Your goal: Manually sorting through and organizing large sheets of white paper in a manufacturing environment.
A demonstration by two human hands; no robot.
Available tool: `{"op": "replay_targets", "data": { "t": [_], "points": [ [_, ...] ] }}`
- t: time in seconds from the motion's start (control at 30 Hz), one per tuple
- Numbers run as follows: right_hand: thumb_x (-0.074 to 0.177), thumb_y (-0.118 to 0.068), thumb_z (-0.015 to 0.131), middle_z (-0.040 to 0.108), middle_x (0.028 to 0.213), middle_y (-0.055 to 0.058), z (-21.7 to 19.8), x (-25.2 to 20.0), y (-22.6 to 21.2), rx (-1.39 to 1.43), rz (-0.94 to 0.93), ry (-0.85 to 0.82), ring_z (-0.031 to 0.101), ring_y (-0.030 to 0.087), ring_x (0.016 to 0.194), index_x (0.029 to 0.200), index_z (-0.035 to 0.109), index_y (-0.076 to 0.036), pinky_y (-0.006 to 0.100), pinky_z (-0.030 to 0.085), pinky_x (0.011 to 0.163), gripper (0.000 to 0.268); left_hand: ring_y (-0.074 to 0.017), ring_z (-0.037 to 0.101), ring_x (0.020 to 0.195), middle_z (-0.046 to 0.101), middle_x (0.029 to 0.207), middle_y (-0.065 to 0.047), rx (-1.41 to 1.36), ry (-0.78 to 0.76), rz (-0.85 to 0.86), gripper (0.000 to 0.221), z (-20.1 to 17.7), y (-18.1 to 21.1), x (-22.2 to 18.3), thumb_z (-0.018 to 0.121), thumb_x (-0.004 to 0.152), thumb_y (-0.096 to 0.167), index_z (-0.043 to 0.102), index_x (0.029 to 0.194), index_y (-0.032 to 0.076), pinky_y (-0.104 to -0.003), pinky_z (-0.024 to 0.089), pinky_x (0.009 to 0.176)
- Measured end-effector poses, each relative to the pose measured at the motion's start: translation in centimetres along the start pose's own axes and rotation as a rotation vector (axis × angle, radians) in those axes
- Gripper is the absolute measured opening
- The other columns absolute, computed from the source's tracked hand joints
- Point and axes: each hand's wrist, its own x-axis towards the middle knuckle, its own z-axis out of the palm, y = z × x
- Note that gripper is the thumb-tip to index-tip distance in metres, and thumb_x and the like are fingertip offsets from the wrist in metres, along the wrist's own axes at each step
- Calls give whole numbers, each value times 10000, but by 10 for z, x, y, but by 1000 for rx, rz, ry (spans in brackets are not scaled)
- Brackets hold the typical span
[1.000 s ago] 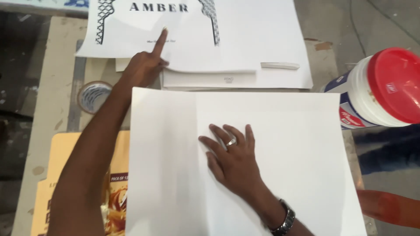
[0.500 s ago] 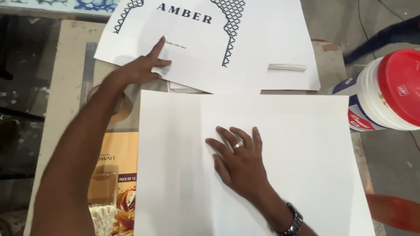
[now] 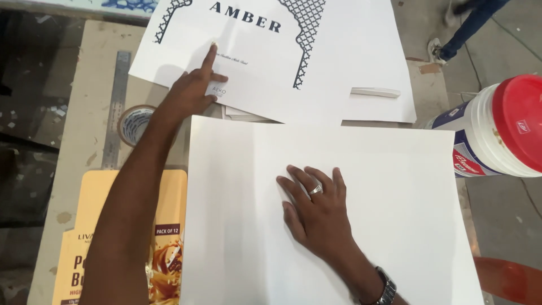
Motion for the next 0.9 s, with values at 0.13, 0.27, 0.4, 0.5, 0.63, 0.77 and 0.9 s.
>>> {"op": "replay_targets", "data": {
  "t": [0.13,0.27,0.4,0.5,0.63,0.77,0.9],
  "points": [
    [928,-259,611,556,1439,57,-1,0,-1,-4,-26,56,452,312,1341,1344,620,-177,685,226,1144,424,-306,487,1396,560,1512,4,44,3,-13,1304,3,10,-2,820,729,102,-85,1666,143,-568,441,1159],
    [928,-259,618,557,1433,64,0,2,1,4,-6,34,455,312,1347,1345,620,-172,699,211,1143,425,-315,429,1393,527,1517,-6,173,21,-24,1341,13,11,1,890,671,166,-96,1578,122,-662,306,1107],
    [924,-260,619,556,1435,70,-1,0,1,25,-5,28,456,314,1342,1344,618,-166,702,210,1141,430,-306,447,1413,537,1546,14,191,73,-10,1224,9,18,-4,830,791,188,-78,1611,138,-682,285,1116],
    [923,-263,617,553,1435,77,-1,0,2,33,-6,23,455,321,1339,1347,616,-161,706,208,1135,436,-315,443,1412,530,1541,-15,177,86,11,1166,8,29,1,833,777,194,3,1593,129,-656,297,1124],
    [922,-263,622,557,1430,79,-1,0,4,48,10,-8,450,330,1345,1350,613,-159,715,199,1131,440,-326,439,1410,521,1533,-54,153,104,36,1092,19,24,5,837,758,202,111,1569,117,-621,313,1134],
    [921,-268,626,562,1438,80,-4,2,0,61,-15,16,452,322,1347,1347,615,-165,719,204,1139,438,-338,434,1409,511,1525,-93,131,113,35,1024,34,0,4,841,739,209,219,1546,105,-585,328,1145],
    [891,-367,687,597,1356,86,-14,23,1,47,-34,38,551,337,1238,1267,642,-138,621,344,1072,442,-349,430,1407,502,1517,-131,118,167,45,962,36,-20,13,845,720,217,328,1522,93,-550,344,1155]
  ]
}}
